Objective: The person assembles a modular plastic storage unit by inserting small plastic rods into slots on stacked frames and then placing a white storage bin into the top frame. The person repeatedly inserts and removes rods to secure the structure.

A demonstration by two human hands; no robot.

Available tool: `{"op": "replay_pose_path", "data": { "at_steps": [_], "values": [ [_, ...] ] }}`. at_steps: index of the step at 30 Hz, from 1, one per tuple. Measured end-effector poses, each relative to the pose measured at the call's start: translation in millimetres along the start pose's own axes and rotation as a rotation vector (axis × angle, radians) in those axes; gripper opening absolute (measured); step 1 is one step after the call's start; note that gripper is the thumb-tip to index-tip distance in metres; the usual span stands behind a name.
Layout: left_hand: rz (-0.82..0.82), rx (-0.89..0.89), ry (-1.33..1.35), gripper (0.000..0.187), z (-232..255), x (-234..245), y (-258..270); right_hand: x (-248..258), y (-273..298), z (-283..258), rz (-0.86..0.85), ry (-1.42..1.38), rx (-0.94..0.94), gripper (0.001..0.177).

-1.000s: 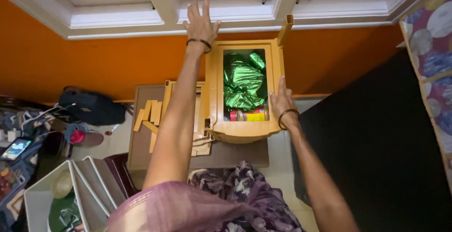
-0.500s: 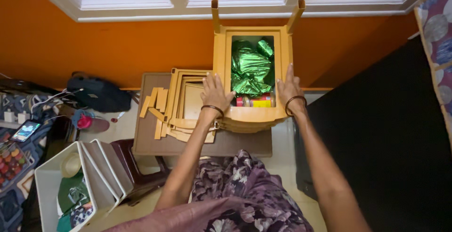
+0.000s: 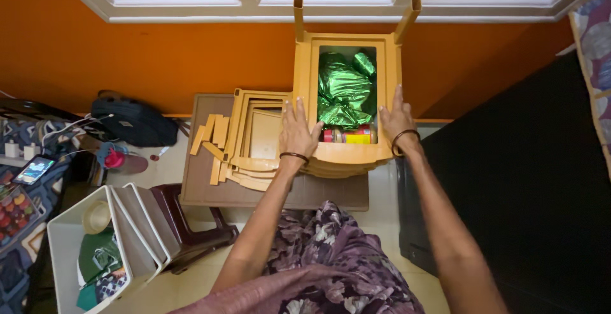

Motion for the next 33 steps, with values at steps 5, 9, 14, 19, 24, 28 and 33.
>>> {"op": "replay_pose_path", "data": {
  "at_steps": [5,9,14,19,24,28,33],
  "values": [
    [0.003,0.030,0.003,0.091,4.0,1.4,0.3,21.0,-50.5,3.1,0.098,0.087,0.095,0.075],
    [0.022,0.002,-0.002,0.089,4.7,3.2,0.4,57.0,-110.9,-18.2,0.353,0.198,0.332,0.071],
    [0.014,0.035,0.009,0.086,5.6,3.2,0.6,78.5,-153.9,-38.0,0.366,0.391,0.346,0.069],
    [0.024,0.016,0.006,0.085,6.7,4.6,-0.7,83.7,-151.9,-30.3,0.458,0.420,0.358,0.048],
    [0.045,-0.008,0.007,0.084,8.4,6.7,2.0,91.0,-171.8,-23.2,0.573,0.355,0.396,0.042],
    [0.022,0.018,0.001,0.085,7.4,6.2,2.0,84.5,-170.3,-33.2,0.672,0.656,0.605,0.086],
    [0.048,-0.014,0.008,0.084,7.3,5.2,3.0,73.6,-169.5,-25.0,0.546,0.493,0.510,0.095]
  ]
}}
Point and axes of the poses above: each hand's wrist, its own y-axis away from the middle knuckle, its own x-axis out of the back of the hand, z = x × y, the point moved 5 cm from there along -y, towards the middle knuckle, and after that the axes turned 7 degrees about y, right-handed, at the moved point
